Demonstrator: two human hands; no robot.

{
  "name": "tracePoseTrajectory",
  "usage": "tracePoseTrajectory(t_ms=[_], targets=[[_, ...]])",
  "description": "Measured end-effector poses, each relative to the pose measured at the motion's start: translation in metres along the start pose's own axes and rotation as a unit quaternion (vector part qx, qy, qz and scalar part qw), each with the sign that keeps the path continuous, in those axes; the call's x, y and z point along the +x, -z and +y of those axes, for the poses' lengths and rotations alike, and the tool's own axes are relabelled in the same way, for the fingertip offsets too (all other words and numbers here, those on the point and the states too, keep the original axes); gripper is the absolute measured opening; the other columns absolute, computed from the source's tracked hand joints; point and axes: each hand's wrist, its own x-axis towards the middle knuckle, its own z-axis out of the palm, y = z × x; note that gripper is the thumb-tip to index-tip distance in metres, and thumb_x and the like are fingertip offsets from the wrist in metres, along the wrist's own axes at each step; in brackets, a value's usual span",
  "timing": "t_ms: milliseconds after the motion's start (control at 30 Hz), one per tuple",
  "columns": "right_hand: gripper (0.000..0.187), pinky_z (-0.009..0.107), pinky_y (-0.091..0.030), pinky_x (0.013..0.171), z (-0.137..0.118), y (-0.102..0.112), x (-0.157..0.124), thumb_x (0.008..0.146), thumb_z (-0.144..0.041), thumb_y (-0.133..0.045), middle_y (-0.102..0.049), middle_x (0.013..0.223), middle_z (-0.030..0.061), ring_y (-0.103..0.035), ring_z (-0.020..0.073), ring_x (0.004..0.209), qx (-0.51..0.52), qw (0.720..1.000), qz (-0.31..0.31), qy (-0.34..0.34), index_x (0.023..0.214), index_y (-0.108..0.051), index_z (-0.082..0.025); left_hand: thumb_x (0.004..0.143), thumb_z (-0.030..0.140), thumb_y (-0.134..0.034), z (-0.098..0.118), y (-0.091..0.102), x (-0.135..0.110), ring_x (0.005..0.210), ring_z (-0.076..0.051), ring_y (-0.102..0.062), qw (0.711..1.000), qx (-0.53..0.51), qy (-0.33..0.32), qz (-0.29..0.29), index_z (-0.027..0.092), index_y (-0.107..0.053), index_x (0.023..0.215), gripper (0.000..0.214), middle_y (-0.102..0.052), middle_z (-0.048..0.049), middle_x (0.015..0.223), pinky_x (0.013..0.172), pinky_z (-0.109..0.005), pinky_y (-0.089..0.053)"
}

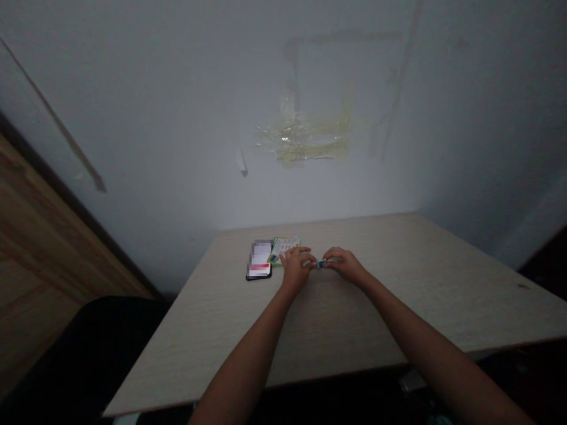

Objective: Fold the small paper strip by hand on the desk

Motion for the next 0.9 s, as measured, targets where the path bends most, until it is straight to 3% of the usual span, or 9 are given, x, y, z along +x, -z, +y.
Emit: tracePoseTrajectory(t_ms=[167,300,533,900], targets=[[0.010,0.030,-0.045,0.083,-0.0011,-0.0001,-0.0002,0.082,-0.029,-0.068,-0.064,0.086,0.0034,-0.059,0.0172,0.086,0.010,1.000,-0.009,0.021,0.078,-0.072,-0.021,0.085,0.030,-0.065,0.0050,0.0024,-0.0043,0.129,-0.027,-0.038,1.000,0.009,-0.026,0.012,0.031,-0.072,0.088,0.008,-0.060,0.0002,0.128,0.111,-0.067,-0.006],[0.008,0.030,-0.044,0.081,-0.0019,0.0001,0.0003,0.082,-0.026,-0.068,-0.059,0.085,0.0032,-0.057,0.0167,0.086,-0.010,1.000,-0.008,0.020,0.078,-0.072,-0.020,0.084,0.038,-0.067,0.0039,-0.0011,-0.0045,0.126,-0.026,-0.041,1.000,-0.011,-0.018,0.018,0.033,-0.073,0.092,0.011,-0.060,0.0000,0.127,0.112,-0.063,-0.011],[0.008,0.031,-0.043,0.081,-0.0024,-0.0015,0.0008,0.081,-0.018,-0.068,-0.058,0.083,0.0030,-0.055,0.0181,0.087,-0.060,0.997,-0.022,0.037,0.074,-0.071,-0.021,0.079,0.032,-0.072,0.0032,-0.0042,-0.0018,0.123,-0.026,-0.045,0.999,-0.041,0.008,0.016,0.029,-0.075,0.079,0.005,-0.061,-0.0002,0.123,0.110,-0.055,-0.021],[0.007,0.031,-0.045,0.079,-0.0041,0.0001,0.0001,0.081,-0.026,-0.070,-0.063,0.078,0.0033,-0.059,0.0184,0.083,-0.040,0.999,-0.003,0.004,0.083,-0.075,-0.022,0.078,0.031,-0.073,0.0023,-0.0011,-0.0018,0.120,-0.027,-0.046,0.999,-0.030,0.004,0.044,0.029,-0.076,0.076,0.004,-0.064,-0.0017,0.117,0.111,-0.057,-0.017]])
